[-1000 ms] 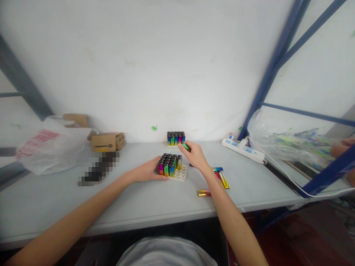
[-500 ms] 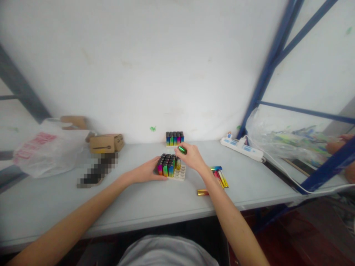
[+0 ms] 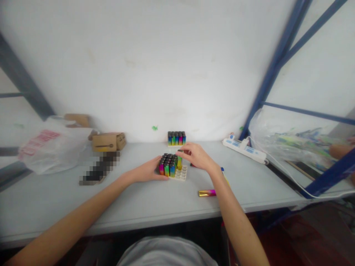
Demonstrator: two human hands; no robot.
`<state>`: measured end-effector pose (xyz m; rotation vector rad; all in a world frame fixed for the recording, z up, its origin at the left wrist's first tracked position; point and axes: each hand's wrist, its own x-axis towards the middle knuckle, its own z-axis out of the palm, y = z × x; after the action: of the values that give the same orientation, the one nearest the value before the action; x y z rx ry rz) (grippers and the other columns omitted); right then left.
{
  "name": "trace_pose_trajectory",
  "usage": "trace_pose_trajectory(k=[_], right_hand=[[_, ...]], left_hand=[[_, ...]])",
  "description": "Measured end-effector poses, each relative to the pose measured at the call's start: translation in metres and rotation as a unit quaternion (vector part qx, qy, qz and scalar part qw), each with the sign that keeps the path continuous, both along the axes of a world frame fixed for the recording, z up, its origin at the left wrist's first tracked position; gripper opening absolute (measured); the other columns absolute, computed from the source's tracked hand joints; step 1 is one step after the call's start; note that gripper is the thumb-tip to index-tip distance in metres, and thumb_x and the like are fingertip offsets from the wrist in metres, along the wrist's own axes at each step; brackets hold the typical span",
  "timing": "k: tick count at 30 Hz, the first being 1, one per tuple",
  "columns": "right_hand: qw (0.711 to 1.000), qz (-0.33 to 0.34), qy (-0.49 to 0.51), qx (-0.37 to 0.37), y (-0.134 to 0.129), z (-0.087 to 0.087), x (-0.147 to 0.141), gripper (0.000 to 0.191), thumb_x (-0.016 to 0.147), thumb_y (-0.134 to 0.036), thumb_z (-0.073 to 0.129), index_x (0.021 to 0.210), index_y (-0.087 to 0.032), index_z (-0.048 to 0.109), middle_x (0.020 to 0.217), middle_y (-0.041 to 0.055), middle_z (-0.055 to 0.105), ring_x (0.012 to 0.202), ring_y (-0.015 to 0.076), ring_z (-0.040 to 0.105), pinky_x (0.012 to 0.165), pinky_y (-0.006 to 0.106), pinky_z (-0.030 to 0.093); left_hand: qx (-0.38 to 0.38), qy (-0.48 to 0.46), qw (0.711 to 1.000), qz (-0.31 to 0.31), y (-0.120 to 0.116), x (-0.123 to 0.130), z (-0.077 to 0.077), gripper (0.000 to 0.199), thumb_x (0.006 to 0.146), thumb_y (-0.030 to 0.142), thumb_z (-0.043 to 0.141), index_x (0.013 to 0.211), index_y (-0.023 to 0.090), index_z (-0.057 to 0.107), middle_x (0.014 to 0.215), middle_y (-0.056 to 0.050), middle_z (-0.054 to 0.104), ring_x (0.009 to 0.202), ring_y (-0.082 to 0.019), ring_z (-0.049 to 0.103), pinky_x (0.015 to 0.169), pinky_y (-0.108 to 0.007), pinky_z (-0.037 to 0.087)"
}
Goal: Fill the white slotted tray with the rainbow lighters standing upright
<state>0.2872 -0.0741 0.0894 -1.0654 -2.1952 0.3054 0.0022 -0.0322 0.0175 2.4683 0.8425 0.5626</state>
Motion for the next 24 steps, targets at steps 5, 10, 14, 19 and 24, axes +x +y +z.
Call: trace_pose_trajectory(k=[5, 10, 14, 19, 24], right_hand=[[0.997, 0.016, 0.031, -0.075, 0.002, -0.005, 0.002, 0.034, 0.099, -0.053, 0.068, 0.092, -0.02, 0.077, 0.081, 0.0047, 0.077, 0.071, 0.0193, 0.067, 0.07, 0.031, 0.05], [0.993, 0.03, 0.043, -0.107, 0.004, -0.011, -0.001, 0.024, 0.093, -0.044, 0.074, 0.096, -0.021, 0.069, 0.075, 0.0015, 0.075, 0.068, 0.0186, 0.069, 0.067, 0.03, 0.05], [0.992, 0.04, 0.04, -0.115, 0.004, -0.01, -0.003, 0.025, 0.089, -0.042, 0.077, 0.093, -0.022, 0.063, 0.071, -0.0011, 0.071, 0.065, 0.0175, 0.065, 0.064, 0.029, 0.049], [0.993, 0.039, 0.037, -0.102, 0.002, -0.01, -0.004, 0.025, 0.091, -0.042, 0.076, 0.091, -0.022, 0.061, 0.069, -0.0015, 0.069, 0.063, 0.0172, 0.063, 0.063, 0.029, 0.047], [0.996, 0.032, 0.017, -0.077, 0.003, -0.011, -0.004, 0.022, 0.094, -0.041, 0.072, 0.104, -0.022, 0.071, 0.072, -0.0011, 0.071, 0.065, 0.0174, 0.064, 0.067, 0.029, 0.048]], left_hand=[[-0.001, -0.003, 1.0, 0.001, 0.001, 0.0, -0.002, 0.082, 0.08, 0.063, 0.087, 0.146, 0.023, 0.058, 0.141, -0.015, 0.064, 0.131, -0.04, 0.062, 0.117, -0.053, 0.047], [-0.003, -0.017, 1.0, 0.0, 0.004, -0.001, -0.005, 0.081, 0.078, 0.063, 0.088, 0.144, 0.024, 0.061, 0.139, -0.013, 0.065, 0.128, -0.039, 0.063, 0.115, -0.053, 0.049], [0.0, -0.019, 1.0, -0.001, 0.004, -0.001, -0.006, 0.082, 0.078, 0.064, 0.088, 0.144, 0.024, 0.061, 0.137, -0.013, 0.066, 0.127, -0.038, 0.063, 0.115, -0.052, 0.048], [0.003, -0.01, 1.0, 0.004, 0.003, -0.001, -0.005, 0.081, 0.079, 0.064, 0.087, 0.143, 0.022, 0.061, 0.135, -0.014, 0.066, 0.126, -0.038, 0.064, 0.113, -0.053, 0.05], [0.002, -0.014, 1.0, 0.003, 0.001, 0.0, -0.003, 0.079, 0.079, 0.064, 0.087, 0.142, 0.025, 0.062, 0.136, -0.012, 0.066, 0.126, -0.038, 0.064, 0.114, -0.052, 0.05]])
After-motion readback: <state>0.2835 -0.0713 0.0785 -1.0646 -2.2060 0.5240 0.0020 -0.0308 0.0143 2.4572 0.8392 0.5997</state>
